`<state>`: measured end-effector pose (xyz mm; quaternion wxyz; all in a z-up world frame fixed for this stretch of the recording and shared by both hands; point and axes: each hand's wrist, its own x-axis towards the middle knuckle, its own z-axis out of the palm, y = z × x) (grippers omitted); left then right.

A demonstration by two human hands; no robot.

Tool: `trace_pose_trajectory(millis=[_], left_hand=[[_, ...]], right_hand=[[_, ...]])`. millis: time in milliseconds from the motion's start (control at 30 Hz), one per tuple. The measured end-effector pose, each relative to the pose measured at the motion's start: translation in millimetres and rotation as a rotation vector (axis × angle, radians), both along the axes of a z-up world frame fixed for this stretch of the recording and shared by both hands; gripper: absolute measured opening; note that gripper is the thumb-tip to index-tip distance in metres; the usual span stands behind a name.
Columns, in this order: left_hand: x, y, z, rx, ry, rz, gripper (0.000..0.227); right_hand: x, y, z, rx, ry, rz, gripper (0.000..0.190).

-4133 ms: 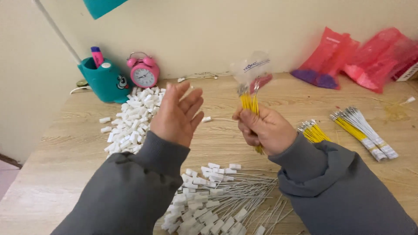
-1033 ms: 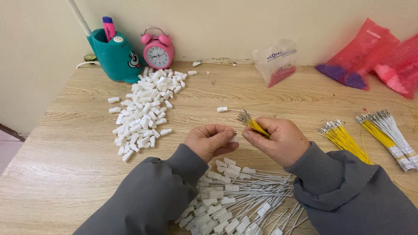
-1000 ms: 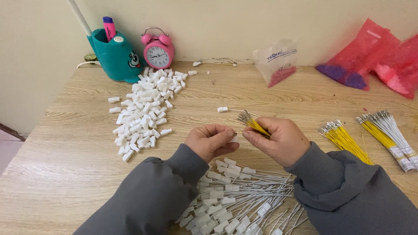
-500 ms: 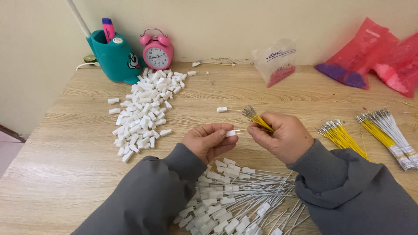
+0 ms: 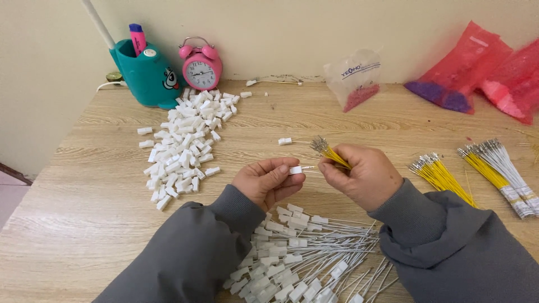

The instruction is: The person assembles small white plastic LED holders onto yellow wires. They pick up a holder, slide it onto a wire, and place the completed unit on the table, repeating this process for multiple wires.

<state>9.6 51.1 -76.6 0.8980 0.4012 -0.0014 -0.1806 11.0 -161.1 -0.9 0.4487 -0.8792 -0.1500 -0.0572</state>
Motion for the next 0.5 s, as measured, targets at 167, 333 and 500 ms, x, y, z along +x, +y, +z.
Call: trace_pose_trajectory(millis=[167, 333, 500], left_hand=[[-1, -1, 3, 0.032, 0.017, 0.009, 0.028], [-2, 1, 6, 0.045, 0.033, 0.022, 0.027], [-4, -1, 9, 0.053, 0.049, -0.006, 0.027]], right_hand=[[1, 2, -8, -0.052, -0.036, 0.012, 0.007], [3, 1, -13, -0.028, -0.037, 0.034, 0.006], [7, 0, -22, -0.078, -0.05, 0.043, 0.008]])
